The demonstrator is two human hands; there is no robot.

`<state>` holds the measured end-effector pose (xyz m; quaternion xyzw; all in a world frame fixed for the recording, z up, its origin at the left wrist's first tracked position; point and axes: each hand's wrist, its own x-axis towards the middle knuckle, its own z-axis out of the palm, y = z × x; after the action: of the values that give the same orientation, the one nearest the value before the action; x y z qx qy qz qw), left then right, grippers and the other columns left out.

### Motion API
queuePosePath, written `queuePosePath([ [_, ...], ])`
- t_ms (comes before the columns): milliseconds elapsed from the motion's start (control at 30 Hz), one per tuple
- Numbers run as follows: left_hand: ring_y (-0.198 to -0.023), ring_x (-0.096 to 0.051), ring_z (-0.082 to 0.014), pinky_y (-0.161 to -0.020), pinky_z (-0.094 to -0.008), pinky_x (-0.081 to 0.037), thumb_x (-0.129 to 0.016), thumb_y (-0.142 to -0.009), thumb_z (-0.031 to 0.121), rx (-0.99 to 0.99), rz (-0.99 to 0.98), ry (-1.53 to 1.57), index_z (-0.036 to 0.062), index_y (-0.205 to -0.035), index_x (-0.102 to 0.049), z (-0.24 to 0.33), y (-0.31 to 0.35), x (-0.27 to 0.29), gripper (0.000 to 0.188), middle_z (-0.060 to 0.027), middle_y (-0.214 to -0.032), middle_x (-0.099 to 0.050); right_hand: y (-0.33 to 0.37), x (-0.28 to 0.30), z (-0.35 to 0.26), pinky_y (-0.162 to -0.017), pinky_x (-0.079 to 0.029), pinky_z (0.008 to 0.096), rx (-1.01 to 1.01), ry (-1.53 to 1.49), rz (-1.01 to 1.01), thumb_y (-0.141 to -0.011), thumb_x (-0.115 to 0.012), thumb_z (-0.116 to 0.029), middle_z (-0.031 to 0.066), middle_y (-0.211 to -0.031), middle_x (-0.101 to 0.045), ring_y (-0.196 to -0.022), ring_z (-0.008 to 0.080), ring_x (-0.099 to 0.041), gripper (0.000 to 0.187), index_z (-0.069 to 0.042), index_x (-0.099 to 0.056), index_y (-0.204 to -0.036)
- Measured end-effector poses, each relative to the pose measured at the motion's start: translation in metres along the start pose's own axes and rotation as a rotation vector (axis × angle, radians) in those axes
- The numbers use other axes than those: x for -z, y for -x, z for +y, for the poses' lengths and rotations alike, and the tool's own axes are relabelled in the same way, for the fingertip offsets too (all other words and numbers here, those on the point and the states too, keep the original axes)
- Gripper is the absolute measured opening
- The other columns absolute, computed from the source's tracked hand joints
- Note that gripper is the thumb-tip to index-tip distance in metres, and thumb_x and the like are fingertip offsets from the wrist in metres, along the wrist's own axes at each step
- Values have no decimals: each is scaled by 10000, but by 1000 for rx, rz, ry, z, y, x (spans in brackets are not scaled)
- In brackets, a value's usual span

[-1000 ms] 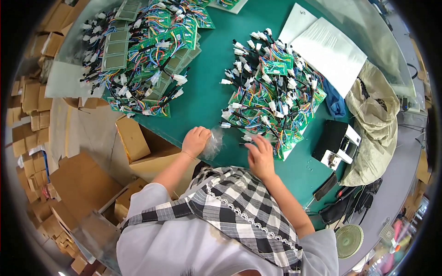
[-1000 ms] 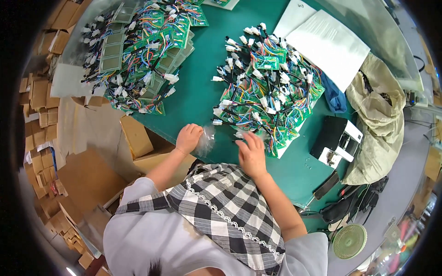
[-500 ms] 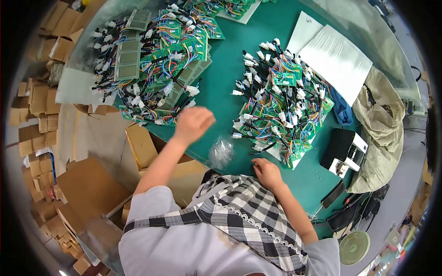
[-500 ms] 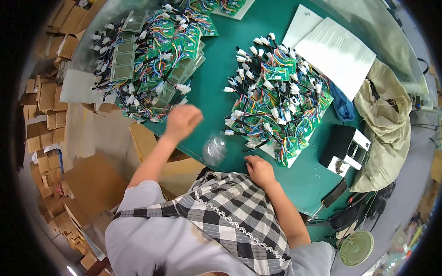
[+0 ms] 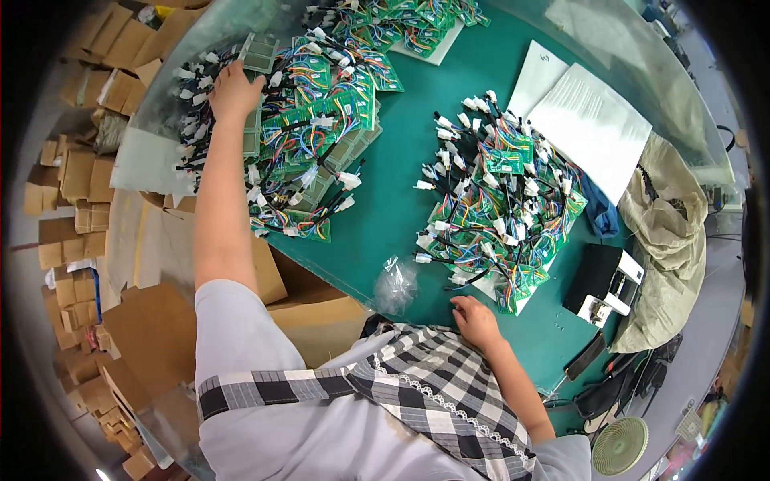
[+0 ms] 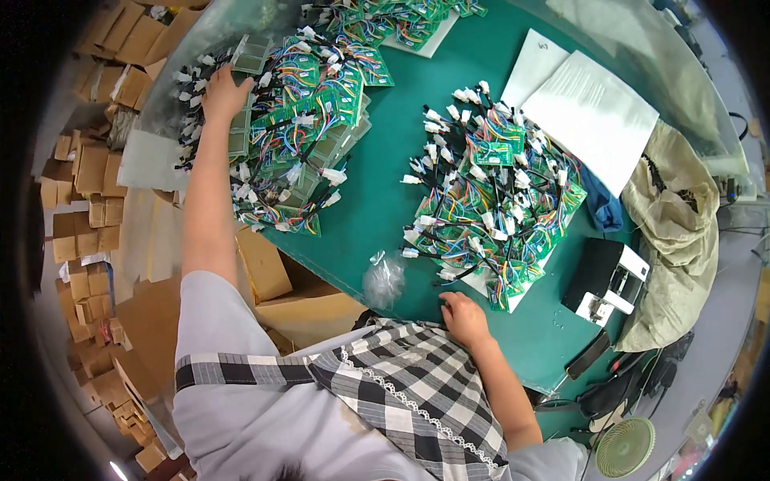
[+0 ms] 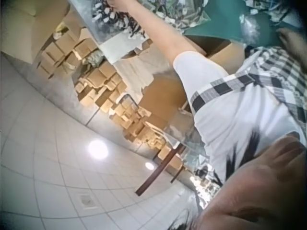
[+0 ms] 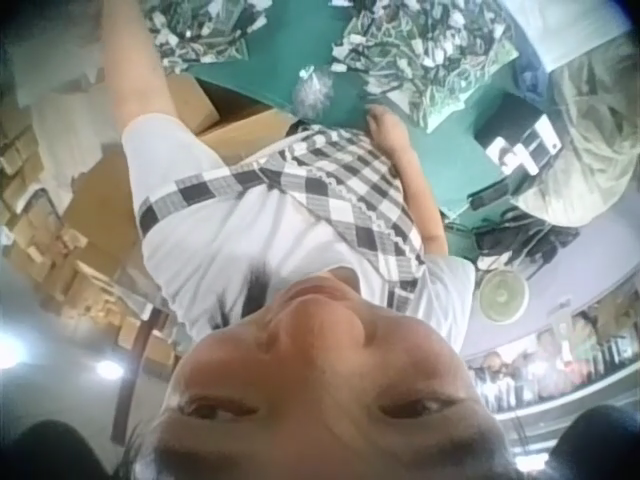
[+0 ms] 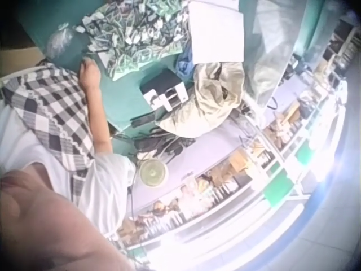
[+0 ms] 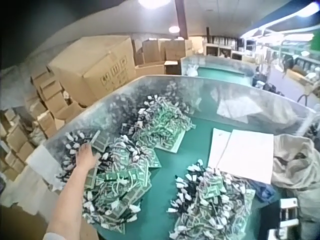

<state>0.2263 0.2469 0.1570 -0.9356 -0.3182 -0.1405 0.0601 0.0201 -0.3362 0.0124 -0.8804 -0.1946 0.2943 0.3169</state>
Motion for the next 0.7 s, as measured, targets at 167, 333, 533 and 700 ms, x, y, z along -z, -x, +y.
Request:
queuePosePath([
  [167,-1301,-493,-344,-1035,-515,-417,-629,-842,509,-23,-43,-28,126,-1361,-502,27,-32,4,657,-157,-1374,-538,-4,-4,11,-759,-529,433,-84,-77,23,-862,-635,-122,127,-896,-657,-844,323,-660,200,-91,-661,-1058],
  [333,-1206,-561,-351,-934,-524,-484,-669,-825,511,-55,95,-88,100,-1278,-547,34,-46,2,623,-156,-1280,-597,-10,-11,32,-717,-538,405,-243,-279,132,-877,-636,-167,143,-819,-704,-769,314,-685,141,-87,-701,-974],
  [533,-1195,-568,-388,-915,-536,-489,-691,-789,599,28,-18,-340,192,-1364,-503,46,-52,21,729,-176,-1300,-584,-6,-16,35,-707,-548,420,-298,-318,240,-831,-634,-201,131,-805,-708,-763,311,-692,160,-109,-727,-923],
  [700,-1139,-584,-387,-873,-518,-527,-752,-726,350,-156,69,-182,232,-1343,-470,0,-81,11,689,-180,-1238,-582,-12,-21,37,-733,-548,421,-329,-351,255,-812,-626,-207,125,-818,-710,-788,319,-689,169,-110,-728,-907],
])
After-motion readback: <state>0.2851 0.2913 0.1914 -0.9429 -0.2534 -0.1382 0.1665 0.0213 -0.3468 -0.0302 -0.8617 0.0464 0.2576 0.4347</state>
